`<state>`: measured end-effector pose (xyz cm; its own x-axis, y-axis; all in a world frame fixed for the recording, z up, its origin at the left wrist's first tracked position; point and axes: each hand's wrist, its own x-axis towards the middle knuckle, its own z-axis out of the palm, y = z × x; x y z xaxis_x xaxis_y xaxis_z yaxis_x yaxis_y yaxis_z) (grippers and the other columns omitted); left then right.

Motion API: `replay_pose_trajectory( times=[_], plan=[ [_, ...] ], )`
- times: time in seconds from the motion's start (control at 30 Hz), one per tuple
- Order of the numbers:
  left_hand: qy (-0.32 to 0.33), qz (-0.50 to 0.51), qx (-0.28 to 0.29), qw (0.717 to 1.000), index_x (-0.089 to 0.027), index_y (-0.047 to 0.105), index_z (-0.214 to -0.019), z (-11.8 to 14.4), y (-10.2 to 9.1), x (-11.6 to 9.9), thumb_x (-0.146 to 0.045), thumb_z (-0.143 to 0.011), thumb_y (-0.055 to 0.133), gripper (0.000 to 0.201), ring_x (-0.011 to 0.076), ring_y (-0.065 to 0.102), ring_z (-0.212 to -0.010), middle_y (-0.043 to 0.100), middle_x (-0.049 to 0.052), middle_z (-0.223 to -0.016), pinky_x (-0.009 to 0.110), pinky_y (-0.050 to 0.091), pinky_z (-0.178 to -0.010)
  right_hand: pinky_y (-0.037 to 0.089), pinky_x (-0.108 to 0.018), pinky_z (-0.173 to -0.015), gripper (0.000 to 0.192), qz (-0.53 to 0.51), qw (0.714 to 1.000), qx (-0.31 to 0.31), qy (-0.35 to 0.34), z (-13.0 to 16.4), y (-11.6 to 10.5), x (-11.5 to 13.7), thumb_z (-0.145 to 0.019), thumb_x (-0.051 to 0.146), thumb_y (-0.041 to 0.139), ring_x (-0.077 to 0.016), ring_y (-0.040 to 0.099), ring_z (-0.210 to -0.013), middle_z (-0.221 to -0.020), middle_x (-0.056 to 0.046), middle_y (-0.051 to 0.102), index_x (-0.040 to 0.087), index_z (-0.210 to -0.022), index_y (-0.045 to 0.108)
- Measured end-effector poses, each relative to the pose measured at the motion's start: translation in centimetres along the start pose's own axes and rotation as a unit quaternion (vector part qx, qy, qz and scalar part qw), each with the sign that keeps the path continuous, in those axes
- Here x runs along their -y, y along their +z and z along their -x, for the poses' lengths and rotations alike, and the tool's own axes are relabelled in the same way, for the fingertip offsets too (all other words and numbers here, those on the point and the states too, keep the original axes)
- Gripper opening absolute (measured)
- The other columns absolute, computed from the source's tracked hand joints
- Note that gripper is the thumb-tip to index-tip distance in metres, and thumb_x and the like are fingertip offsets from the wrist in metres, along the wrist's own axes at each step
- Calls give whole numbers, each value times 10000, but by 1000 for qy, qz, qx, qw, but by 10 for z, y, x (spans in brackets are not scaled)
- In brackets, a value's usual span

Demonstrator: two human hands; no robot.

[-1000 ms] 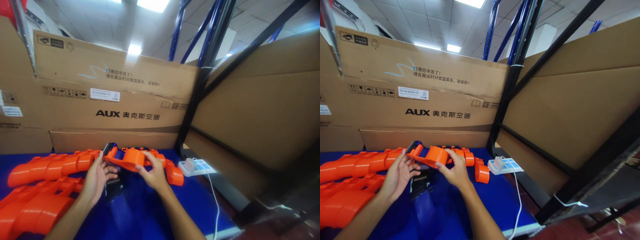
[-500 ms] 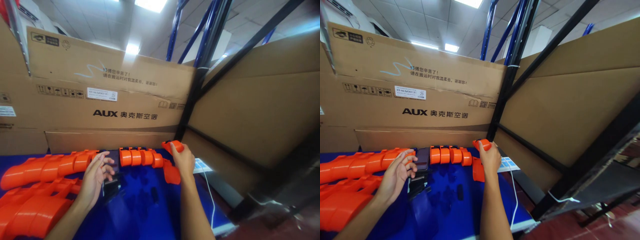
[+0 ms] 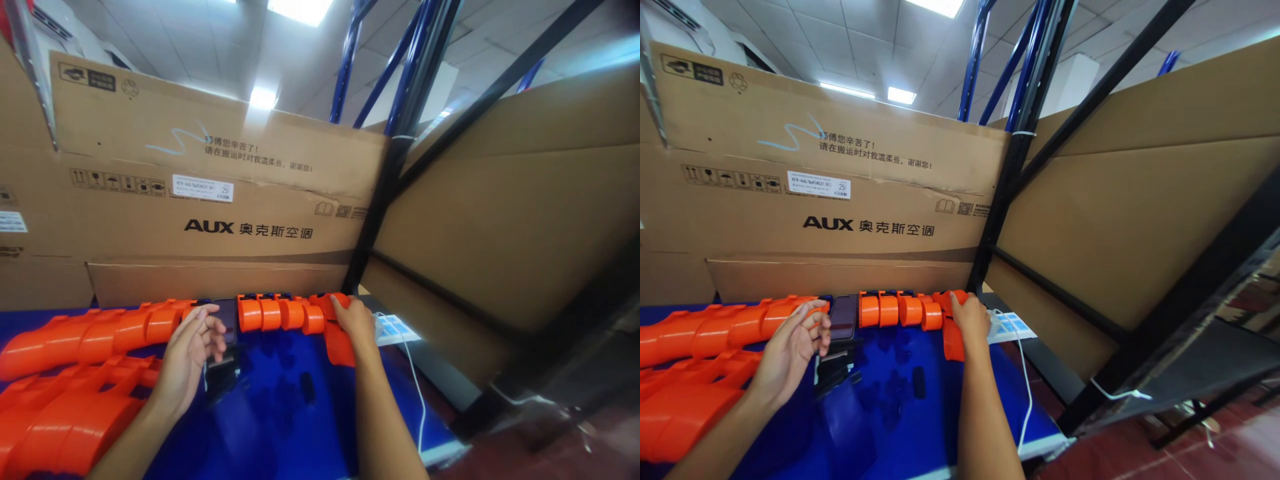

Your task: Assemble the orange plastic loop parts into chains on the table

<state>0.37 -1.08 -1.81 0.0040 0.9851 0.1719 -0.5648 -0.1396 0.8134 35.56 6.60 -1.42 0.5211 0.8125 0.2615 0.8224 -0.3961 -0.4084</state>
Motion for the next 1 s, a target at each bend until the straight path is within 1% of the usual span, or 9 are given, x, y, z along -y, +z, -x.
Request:
replay_pose_trajectory(
  times=[0.13, 0.23, 0.33, 0.43, 0.53, 0.63, 0.87, 0.93, 1.0],
  plan=[
    [4, -4, 4, 1000, -180, 609, -1125, 0, 0, 1, -446, -857, 635, 379, 164, 596, -608, 652, 36, -803, 269, 502, -490, 472, -406, -854, 557, 7, 1000, 17, -7, 1, -2, 0, -909, 561, 463, -350, 647, -1084, -1191, -177, 681, 216, -1326, 595],
    [7, -7, 2, 1000, -183, 609, -1128, -1, -1, 2, -445, -861, 629, 374, 165, 594, -611, 652, 36, -802, 267, 497, -489, 441, -421, -904, 595, 11, 1000, 12, -23, 6, -6, 2, -900, 536, 483, -354, 597, -1145, -1269, -167, 639, 230, -1410, 519],
    [5, -8, -2, 1000, -185, 613, -1125, -2, -3, 4, -442, -857, 635, 372, 166, 597, -613, 651, 34, -796, 267, 498, -493, 355, -456, -996, 618, 34, 994, -1, -107, 15, -7, 8, -862, 425, 550, -363, 449, -1287, -1466, -134, 472, 279, -1455, 459],
    [3, -13, -9, 1000, -185, 617, -1118, -4, -5, 5, -431, -844, 649, 370, 167, 603, -616, 655, 36, -798, 267, 500, -498, 285, -507, -1013, 724, 81, 970, 48, -224, 27, -4, 15, -763, 329, 657, -386, 327, -1350, -1568, -111, 311, 345, -1455, 443],
    [1, -14, -11, 1000, -186, 617, -1106, -5, -6, 6, -421, -842, 650, 354, 165, 603, -615, 655, 33, -798, 267, 500, -501, 219, -573, -1008, 775, 121, 957, 91, -248, 35, 1, 22, -754, 365, 691, -430, 228, -1387, -1603, -132, 222, 366, -1473, 403],
    [-1, -13, -11, 1000, -187, 616, -1100, -5, -6, 5, -419, -847, 647, 345, 162, 598, -606, 647, 27, -792, 263, 494, -493, 172, -609, -1005, 740, 149, 953, 95, -247, 38, 4, 29, -785, 385, 677, -452, 169, -1406, -1623, -128, 167, 385, -1469, 397],
    [0, -12, -9, 1000, -185, 614, -1081, -5, -7, 3, -411, -858, 635, 318, 154, 591, -602, 637, 23, -796, 259, 490, -499, 131, -631, -1022, 704, 171, 946, 77, -263, 41, 5, 38, -767, 344, 690, -456, 194, -1396, -1618, -148, 202, 311, -1432, 462],
    [2, -9, -8, 1000, -187, 612, -1074, -5, -8, 2, -405, -861, 629, 305, 154, 591, -602, 634, 22, -800, 258, 488, -498, 122, -635, -1030, 654, 164, 942, 70, -284, 43, 3, 38, -767, 349, 685, -442, 207, -1395, -1597, -143, 273, 287, -1392, 505],
    [4, -3, -4, 1000, -189, 609, -1074, -6, -9, 1, -399, -866, 621, 295, 155, 589, -602, 631, 20, -799, 260, 488, -500, 110, -634, -1039, 615, 153, 939, 70, -301, 44, 0, 36, -764, 337, 684, -418, 257, -1382, -1510, -146, 427, 280, -1357, 532]
  ],
)
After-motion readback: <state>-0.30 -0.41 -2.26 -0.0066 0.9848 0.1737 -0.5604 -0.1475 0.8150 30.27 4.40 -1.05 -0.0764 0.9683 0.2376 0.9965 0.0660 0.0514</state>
